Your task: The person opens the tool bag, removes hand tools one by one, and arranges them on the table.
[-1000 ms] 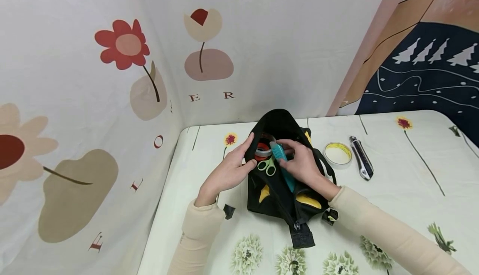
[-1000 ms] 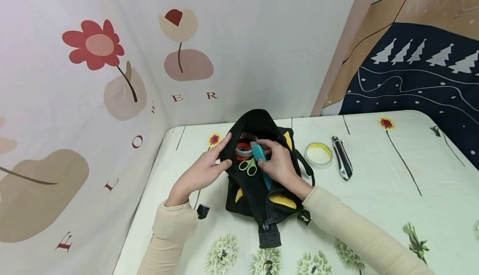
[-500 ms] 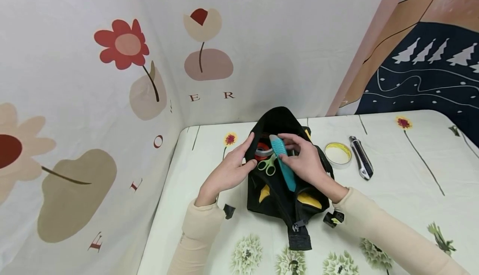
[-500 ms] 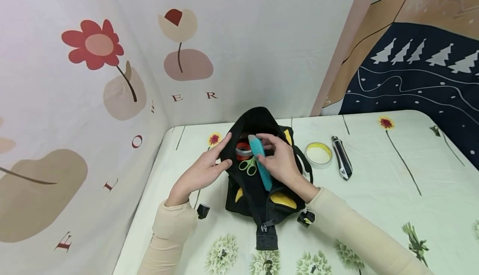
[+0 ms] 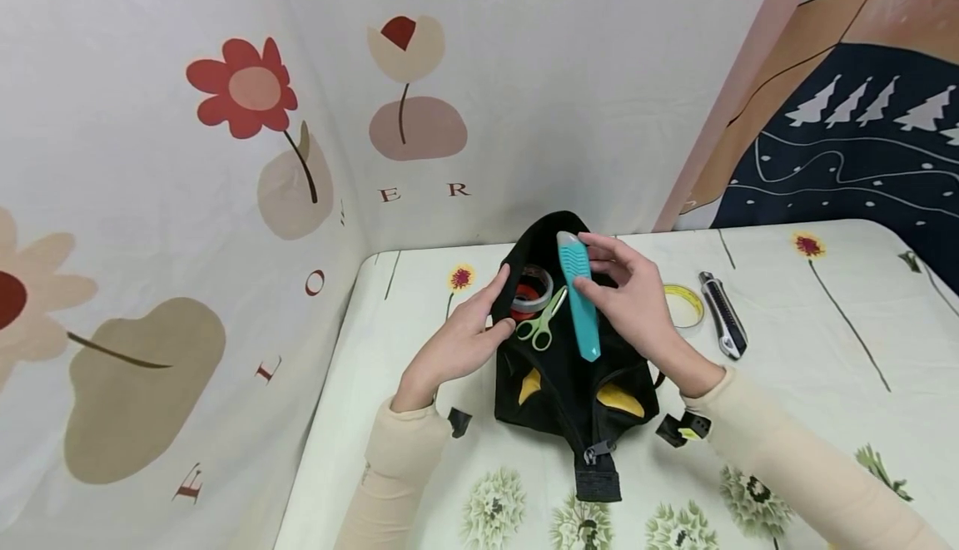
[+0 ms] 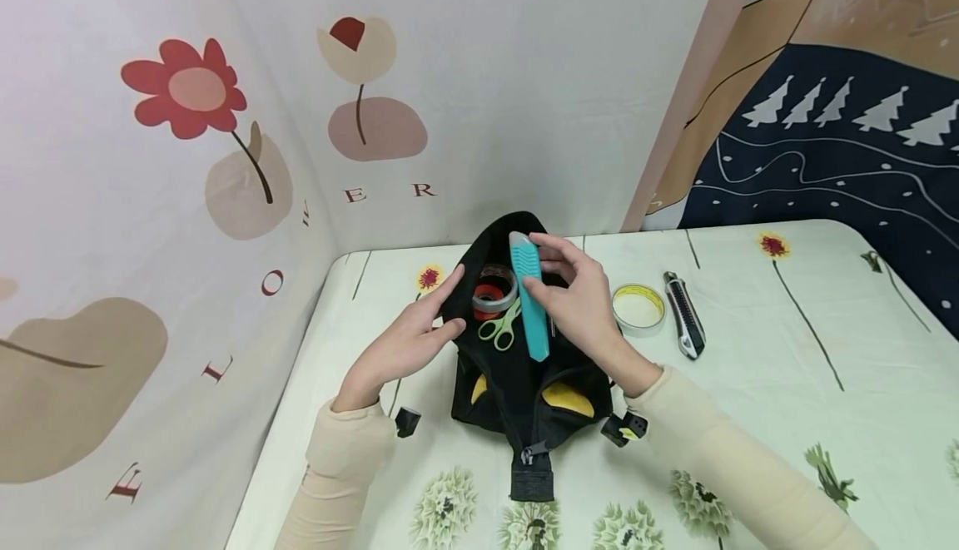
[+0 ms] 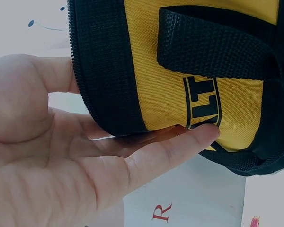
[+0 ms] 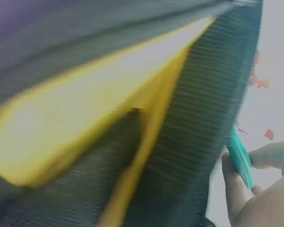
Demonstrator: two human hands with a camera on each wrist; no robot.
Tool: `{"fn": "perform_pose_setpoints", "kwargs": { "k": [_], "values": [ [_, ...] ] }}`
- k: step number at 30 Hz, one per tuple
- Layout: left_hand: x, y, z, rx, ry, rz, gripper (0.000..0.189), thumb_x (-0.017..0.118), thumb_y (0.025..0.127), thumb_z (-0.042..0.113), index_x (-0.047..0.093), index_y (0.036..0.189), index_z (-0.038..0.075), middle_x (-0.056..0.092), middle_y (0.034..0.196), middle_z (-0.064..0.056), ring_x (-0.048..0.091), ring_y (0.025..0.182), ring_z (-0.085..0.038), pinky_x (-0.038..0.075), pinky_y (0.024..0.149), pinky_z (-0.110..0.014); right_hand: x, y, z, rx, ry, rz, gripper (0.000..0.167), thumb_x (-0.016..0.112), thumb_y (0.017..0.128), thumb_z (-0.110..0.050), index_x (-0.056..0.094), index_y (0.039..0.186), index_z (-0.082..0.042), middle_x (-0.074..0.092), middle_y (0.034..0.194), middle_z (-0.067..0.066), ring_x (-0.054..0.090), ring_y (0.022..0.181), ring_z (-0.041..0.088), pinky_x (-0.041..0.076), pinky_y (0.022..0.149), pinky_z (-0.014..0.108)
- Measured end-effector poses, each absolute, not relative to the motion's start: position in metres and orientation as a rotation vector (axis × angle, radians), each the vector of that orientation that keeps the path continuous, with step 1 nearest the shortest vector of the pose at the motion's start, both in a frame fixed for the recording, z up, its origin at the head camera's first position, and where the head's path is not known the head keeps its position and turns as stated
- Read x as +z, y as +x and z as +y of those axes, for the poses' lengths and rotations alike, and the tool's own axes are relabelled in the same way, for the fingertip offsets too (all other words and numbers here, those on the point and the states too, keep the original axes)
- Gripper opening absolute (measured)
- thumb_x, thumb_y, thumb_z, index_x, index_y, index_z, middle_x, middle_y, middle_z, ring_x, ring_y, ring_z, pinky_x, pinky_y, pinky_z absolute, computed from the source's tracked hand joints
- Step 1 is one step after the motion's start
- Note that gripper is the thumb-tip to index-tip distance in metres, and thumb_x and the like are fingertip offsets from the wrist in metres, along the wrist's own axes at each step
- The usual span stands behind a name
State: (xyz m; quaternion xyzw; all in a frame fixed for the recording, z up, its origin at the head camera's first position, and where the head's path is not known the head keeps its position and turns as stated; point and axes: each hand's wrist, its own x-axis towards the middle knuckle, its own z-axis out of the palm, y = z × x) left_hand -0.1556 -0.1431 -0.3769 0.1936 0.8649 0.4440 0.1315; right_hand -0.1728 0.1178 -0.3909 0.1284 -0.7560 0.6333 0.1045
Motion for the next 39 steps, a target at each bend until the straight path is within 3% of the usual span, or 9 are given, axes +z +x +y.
{"fn": "perform_pose_setpoints", "kwargs": {
  "k": [12, 15, 23, 39],
  "values": [
    [-0.379, -0.156, -0.145, 1.289, 0.566, 2.508, 0.080, 0.054, 0.111, 0.013, 0.011, 0.179, 0.015, 0.015, 0.185, -0.007, 0.015, 0.171, -0.026, 0.021, 0.136, -0.054, -0.372, -0.168, 0.135, 1.840, 0.386, -2.192, 0.054, 0.073, 0.099, 0.012, 0.064, 0.152, 0.005, 0.065, 0.149, 0.021, 0.069, 0.113, -0.002, 0.055, 0.097, 0.015],
    [-0.378, -0.155, -0.144, 1.287, 0.564, 2.508, 0.080, 0.054, 0.112, 0.013, 0.011, 0.179, 0.015, 0.015, 0.185, -0.007, 0.015, 0.171, -0.026, 0.021, 0.136, -0.054, -0.368, -0.165, 0.143, 1.830, 0.356, -2.207, 0.053, 0.072, 0.101, 0.008, 0.064, 0.154, 0.002, 0.066, 0.148, 0.016, 0.070, 0.114, -0.001, 0.055, 0.095, 0.014],
    [-0.378, -0.156, -0.144, 1.275, 0.571, 2.514, 0.081, 0.054, 0.111, 0.013, 0.011, 0.179, 0.014, 0.014, 0.185, -0.008, 0.016, 0.171, -0.026, 0.022, 0.136, -0.054, -0.366, -0.160, 0.170, 1.783, 0.267, -2.223, 0.054, 0.072, 0.104, 0.003, 0.062, 0.157, -0.003, 0.068, 0.137, -0.014, 0.070, 0.115, -0.004, 0.055, 0.093, 0.011],
    [-0.378, -0.156, -0.143, 1.275, 0.575, 2.519, 0.081, 0.055, 0.111, 0.012, 0.012, 0.179, 0.012, 0.013, 0.185, -0.009, 0.015, 0.171, -0.026, 0.023, 0.135, -0.054, -0.373, -0.167, 0.236, 1.626, -0.030, -2.337, 0.055, 0.070, 0.108, -0.006, 0.059, 0.162, -0.011, 0.063, 0.123, -0.022, 0.064, 0.109, -0.006, 0.051, 0.090, 0.005]
  ]
}}
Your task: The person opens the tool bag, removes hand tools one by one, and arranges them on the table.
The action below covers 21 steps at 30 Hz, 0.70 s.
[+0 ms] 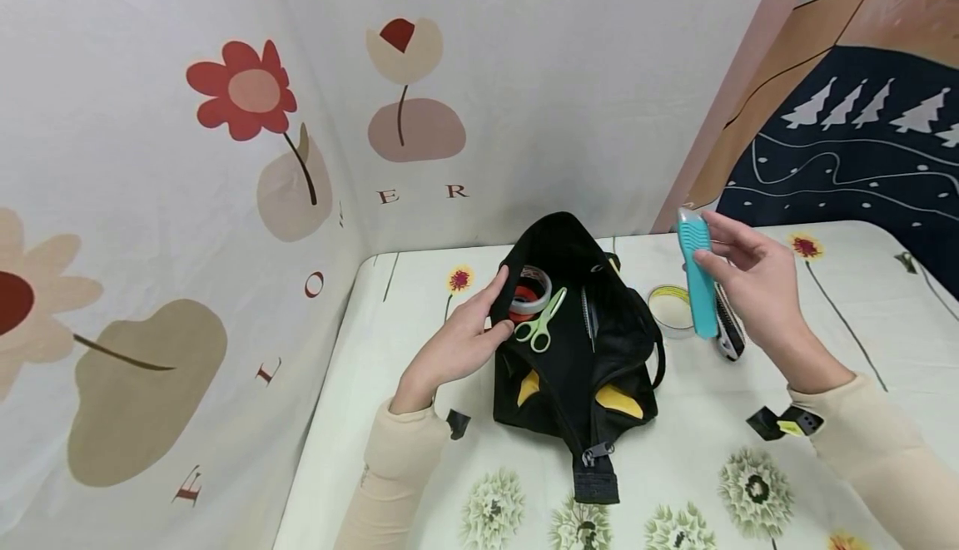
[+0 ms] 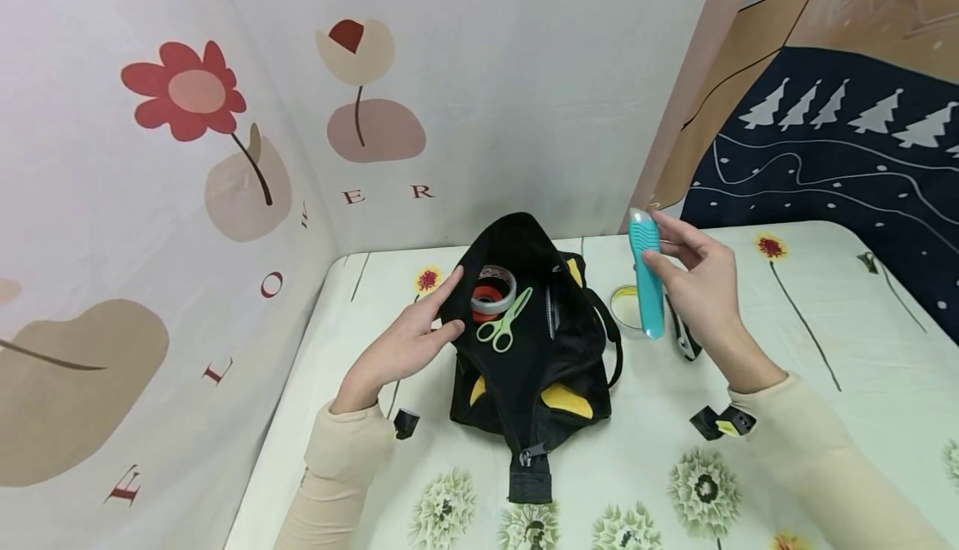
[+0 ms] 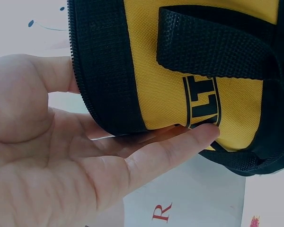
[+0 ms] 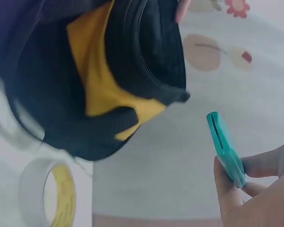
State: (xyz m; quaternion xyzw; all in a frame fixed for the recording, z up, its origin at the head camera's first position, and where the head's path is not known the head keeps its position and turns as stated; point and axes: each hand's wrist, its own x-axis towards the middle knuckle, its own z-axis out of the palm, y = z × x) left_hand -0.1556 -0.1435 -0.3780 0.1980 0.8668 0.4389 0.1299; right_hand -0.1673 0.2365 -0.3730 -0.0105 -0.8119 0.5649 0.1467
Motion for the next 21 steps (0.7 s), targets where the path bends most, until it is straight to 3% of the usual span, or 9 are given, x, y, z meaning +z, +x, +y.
{"fn": "perform_pose_setpoints", "kwargs": {
  "k": [16, 21],
  "values": [
    [-0.377, -0.157, -0.141, 1.280, 0.573, 2.508, 0.080, 0.056, 0.112, 0.011, 0.013, 0.179, 0.011, 0.015, 0.185, -0.008, 0.015, 0.171, -0.027, 0.024, 0.135, -0.054, -0.399, -0.178, 0.286, 1.538, -0.295, -2.434, 0.056, 0.066, 0.111, -0.011, 0.053, 0.166, -0.012, 0.054, 0.116, -0.030, 0.056, 0.106, -0.010, 0.050, 0.086, 0.003],
    [-0.378, -0.157, -0.142, 1.281, 0.568, 2.508, 0.080, 0.057, 0.112, 0.011, 0.013, 0.179, 0.011, 0.015, 0.185, -0.008, 0.015, 0.171, -0.028, 0.025, 0.135, -0.055, -0.407, -0.181, 0.298, 1.455, -0.396, -2.512, 0.057, 0.062, 0.114, -0.017, 0.048, 0.170, -0.014, 0.056, 0.125, -0.021, 0.056, 0.113, -0.003, 0.052, 0.112, 0.023]
  ]
}}
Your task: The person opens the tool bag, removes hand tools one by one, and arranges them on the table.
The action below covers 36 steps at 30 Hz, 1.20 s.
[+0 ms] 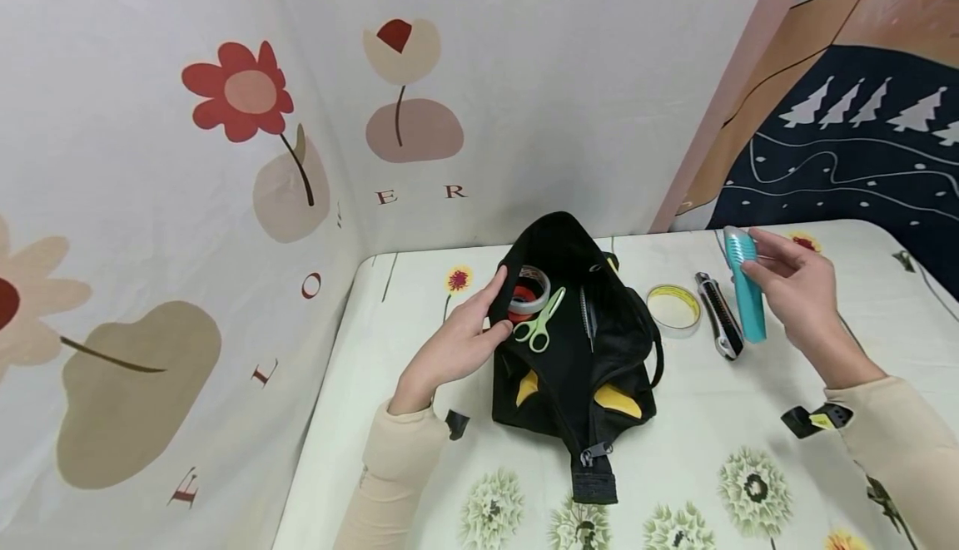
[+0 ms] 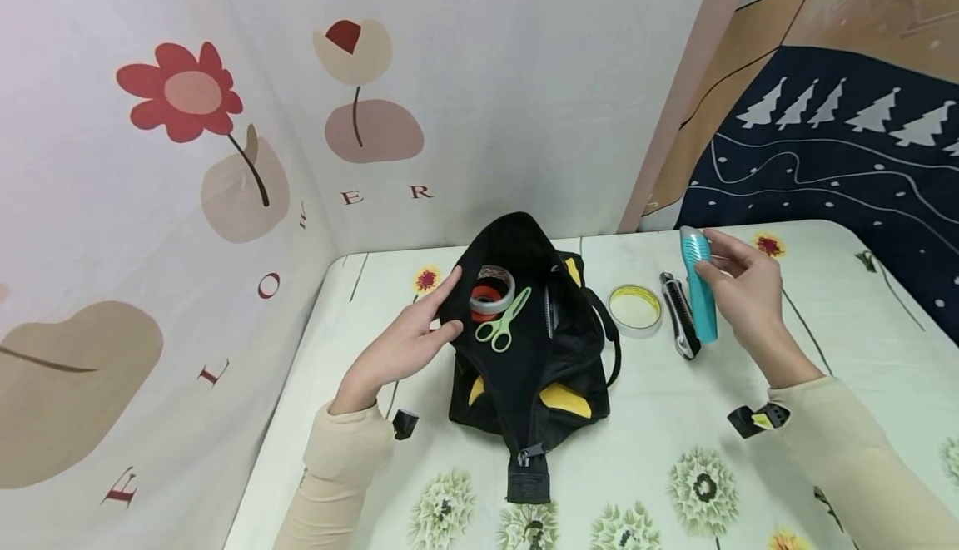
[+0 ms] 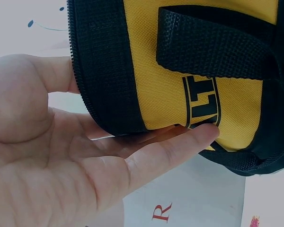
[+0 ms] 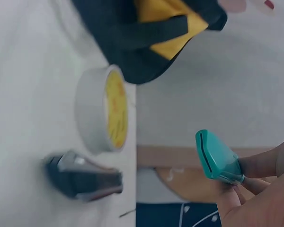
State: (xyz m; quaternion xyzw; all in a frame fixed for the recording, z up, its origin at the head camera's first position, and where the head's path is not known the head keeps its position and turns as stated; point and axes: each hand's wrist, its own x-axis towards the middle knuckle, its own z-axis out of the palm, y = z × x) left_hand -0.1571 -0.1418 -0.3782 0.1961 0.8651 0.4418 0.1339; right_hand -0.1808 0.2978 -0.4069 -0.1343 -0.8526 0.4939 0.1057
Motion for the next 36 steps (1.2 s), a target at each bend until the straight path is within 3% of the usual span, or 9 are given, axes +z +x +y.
{"fn": "perform_pose_setpoints", "kwargs": {
  "k": [3, 8, 12, 16, 23, 27, 30, 33, 36],
  "values": [
    [-0.378, -0.156, -0.143, 1.287, 0.580, 2.508, 0.080, 0.056, 0.112, 0.011, 0.012, 0.179, 0.010, 0.015, 0.185, -0.008, 0.015, 0.171, -0.027, 0.024, 0.135, -0.056, -0.413, -0.184, 0.304, 1.416, -0.456, -2.549, 0.058, 0.059, 0.115, -0.019, 0.045, 0.171, -0.014, 0.058, 0.135, -0.006, 0.055, 0.116, 0.004, 0.051, 0.120, 0.041],
    [-0.378, -0.155, -0.143, 1.305, 0.593, 2.501, 0.081, 0.056, 0.111, 0.009, 0.012, 0.179, 0.009, 0.014, 0.185, -0.009, 0.014, 0.171, -0.027, 0.024, 0.135, -0.056, -0.423, -0.187, 0.311, 1.354, -0.472, -2.589, 0.056, 0.057, 0.116, -0.018, 0.046, 0.170, -0.010, 0.054, 0.153, 0.020, 0.053, 0.110, 0.003, 0.052, 0.118, 0.048],
    [-0.378, -0.155, -0.144, 1.305, 0.595, 2.501, 0.080, 0.055, 0.110, 0.010, 0.013, 0.179, 0.009, 0.014, 0.185, -0.009, 0.014, 0.171, -0.027, 0.025, 0.134, -0.056, -0.429, -0.189, 0.316, 1.320, -0.471, -2.627, 0.055, 0.056, 0.116, -0.017, 0.046, 0.169, -0.007, 0.052, 0.158, 0.026, 0.047, 0.103, -0.004, 0.056, 0.110, 0.041],
    [-0.378, -0.156, -0.144, 1.302, 0.600, 2.501, 0.080, 0.055, 0.111, 0.010, 0.012, 0.178, 0.008, 0.014, 0.185, -0.009, 0.014, 0.171, -0.027, 0.026, 0.134, -0.056, -0.434, -0.191, 0.322, 1.305, -0.480, -2.669, 0.056, 0.055, 0.116, -0.015, 0.044, 0.170, -0.006, 0.052, 0.160, 0.031, 0.048, 0.105, 0.000, 0.056, 0.095, 0.026],
    [-0.377, -0.154, -0.143, 1.307, 0.589, 2.503, 0.080, 0.055, 0.111, 0.011, 0.013, 0.179, 0.010, 0.015, 0.185, -0.010, 0.017, 0.170, -0.028, 0.025, 0.135, -0.056, -0.445, -0.197, 0.332, 1.251, -0.494, -2.729, 0.055, 0.055, 0.115, -0.013, 0.045, 0.168, -0.002, 0.054, 0.160, 0.033, 0.057, 0.122, 0.031, 0.045, 0.083, 0.019],
    [-0.377, -0.154, -0.143, 1.283, 0.589, 2.520, 0.081, 0.055, 0.111, 0.012, 0.012, 0.179, 0.012, 0.015, 0.185, -0.011, 0.017, 0.170, -0.028, 0.024, 0.135, -0.055, -0.453, -0.198, 0.337, 1.240, -0.492, -2.752, 0.055, 0.055, 0.115, -0.011, 0.044, 0.168, 0.001, 0.053, 0.158, 0.036, 0.054, 0.134, 0.047, 0.050, 0.087, 0.028],
    [-0.378, -0.155, -0.143, 1.267, 0.596, 2.531, 0.081, 0.056, 0.111, 0.012, 0.012, 0.179, 0.012, 0.014, 0.185, -0.012, 0.017, 0.170, -0.028, 0.025, 0.135, -0.055, -0.460, -0.200, 0.339, 1.238, -0.490, -2.765, 0.055, 0.053, 0.115, -0.010, 0.043, 0.167, 0.003, 0.052, 0.157, 0.037, 0.053, 0.138, 0.051, 0.054, 0.102, 0.050],
    [-0.378, -0.155, -0.143, 1.269, 0.594, 2.529, 0.081, 0.056, 0.111, 0.012, 0.012, 0.179, 0.012, 0.014, 0.185, -0.012, 0.016, 0.170, -0.029, 0.025, 0.134, -0.055, -0.465, -0.200, 0.340, 1.252, -0.471, -2.773, 0.054, 0.053, 0.115, -0.008, 0.043, 0.166, 0.005, 0.051, 0.156, 0.039, 0.051, 0.140, 0.055, 0.046, 0.112, 0.069],
    [-0.378, -0.154, -0.143, 1.269, 0.589, 2.530, 0.081, 0.056, 0.110, 0.012, 0.012, 0.179, 0.011, 0.014, 0.185, -0.012, 0.016, 0.170, -0.029, 0.025, 0.135, -0.055, -0.469, -0.201, 0.341, 1.241, -0.455, -2.785, 0.054, 0.054, 0.114, -0.006, 0.044, 0.165, 0.007, 0.051, 0.154, 0.040, 0.052, 0.139, 0.055, 0.047, 0.110, 0.068]
  ]
}}
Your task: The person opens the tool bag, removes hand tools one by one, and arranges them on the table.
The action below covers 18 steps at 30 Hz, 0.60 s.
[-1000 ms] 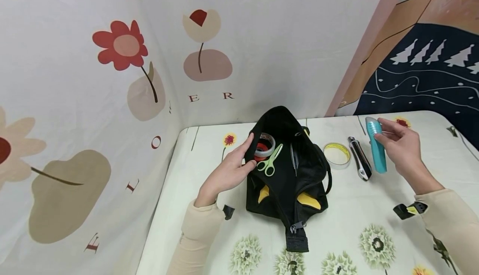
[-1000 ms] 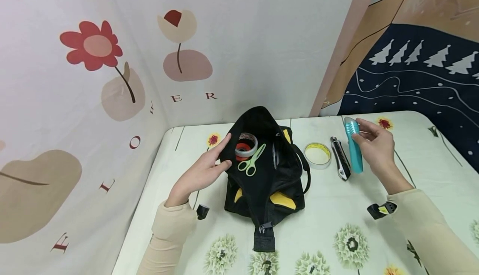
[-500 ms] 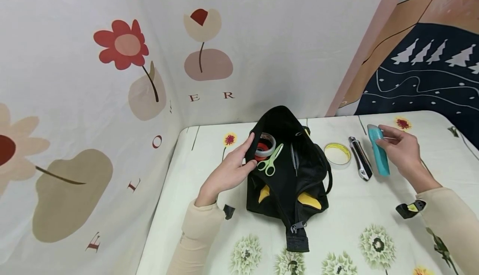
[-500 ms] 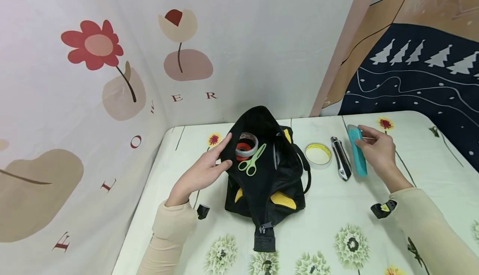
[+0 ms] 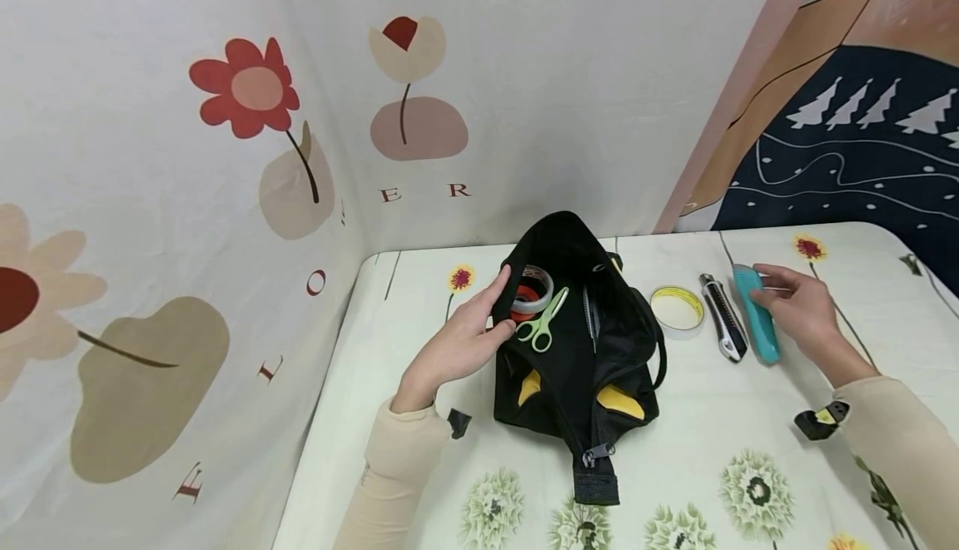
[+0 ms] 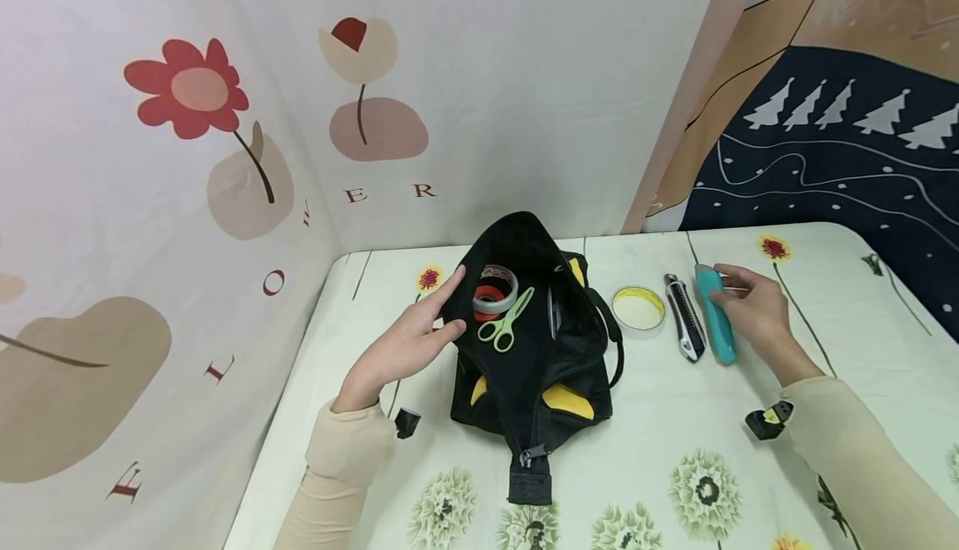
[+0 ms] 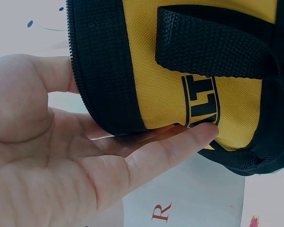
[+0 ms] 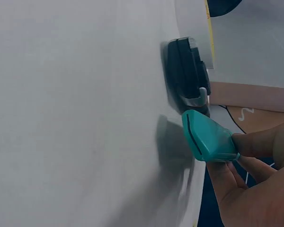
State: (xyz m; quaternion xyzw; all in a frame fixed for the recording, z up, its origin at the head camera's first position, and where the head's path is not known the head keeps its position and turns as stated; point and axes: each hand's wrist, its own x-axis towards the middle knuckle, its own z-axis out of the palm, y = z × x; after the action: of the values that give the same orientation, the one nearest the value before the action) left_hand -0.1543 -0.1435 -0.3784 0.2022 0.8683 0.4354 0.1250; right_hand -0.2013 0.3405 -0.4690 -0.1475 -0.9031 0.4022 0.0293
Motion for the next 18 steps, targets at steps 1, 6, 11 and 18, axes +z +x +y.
{"fn": "perform_pose_setpoints", "kwargs": {
  "k": [1, 6, 11, 18],
  "values": [
    [-0.3785, -0.1542, -0.1436, 1.269, 0.587, 2.529, 0.081, 0.055, 0.110, 0.012, 0.012, 0.179, 0.012, 0.014, 0.185, -0.012, 0.016, 0.170, -0.029, 0.025, 0.135, -0.055, -0.4701, -0.2018, 0.3406, 1.233, -0.448, -2.787, 0.053, 0.055, 0.114, -0.006, 0.045, 0.165, 0.007, 0.052, 0.153, 0.040, 0.053, 0.138, 0.055, 0.050, 0.106, 0.064],
    [-0.3784, -0.1548, -0.1433, 1.264, 0.594, 2.527, 0.081, 0.055, 0.111, 0.012, 0.012, 0.179, 0.012, 0.014, 0.185, -0.012, 0.016, 0.170, -0.028, 0.025, 0.135, -0.055, -0.4750, -0.2050, 0.3417, 1.164, -0.422, -2.804, 0.052, 0.061, 0.111, -0.004, 0.051, 0.160, 0.009, 0.058, 0.148, 0.039, 0.059, 0.132, 0.053, 0.046, 0.082, 0.026],
    [-0.3781, -0.1553, -0.1428, 1.277, 0.603, 2.521, 0.081, 0.056, 0.111, 0.012, 0.013, 0.179, 0.011, 0.015, 0.185, -0.011, 0.016, 0.170, -0.029, 0.026, 0.134, -0.056, -0.4776, -0.2064, 0.3426, 1.091, -0.392, -2.835, 0.051, 0.065, 0.108, -0.002, 0.054, 0.156, 0.011, 0.060, 0.143, 0.040, 0.061, 0.127, 0.054, 0.048, 0.080, 0.026],
    [-0.3779, -0.1551, -0.1430, 1.277, 0.584, 2.523, 0.081, 0.055, 0.111, 0.012, 0.012, 0.179, 0.012, 0.016, 0.185, -0.010, 0.018, 0.170, -0.028, 0.024, 0.135, -0.055, -0.4763, -0.2094, 0.3396, 1.030, -0.325, -2.870, 0.053, 0.068, 0.105, -0.001, 0.055, 0.153, 0.013, 0.060, 0.140, 0.042, 0.062, 0.124, 0.057, 0.053, 0.103, 0.066]
  ]
}}
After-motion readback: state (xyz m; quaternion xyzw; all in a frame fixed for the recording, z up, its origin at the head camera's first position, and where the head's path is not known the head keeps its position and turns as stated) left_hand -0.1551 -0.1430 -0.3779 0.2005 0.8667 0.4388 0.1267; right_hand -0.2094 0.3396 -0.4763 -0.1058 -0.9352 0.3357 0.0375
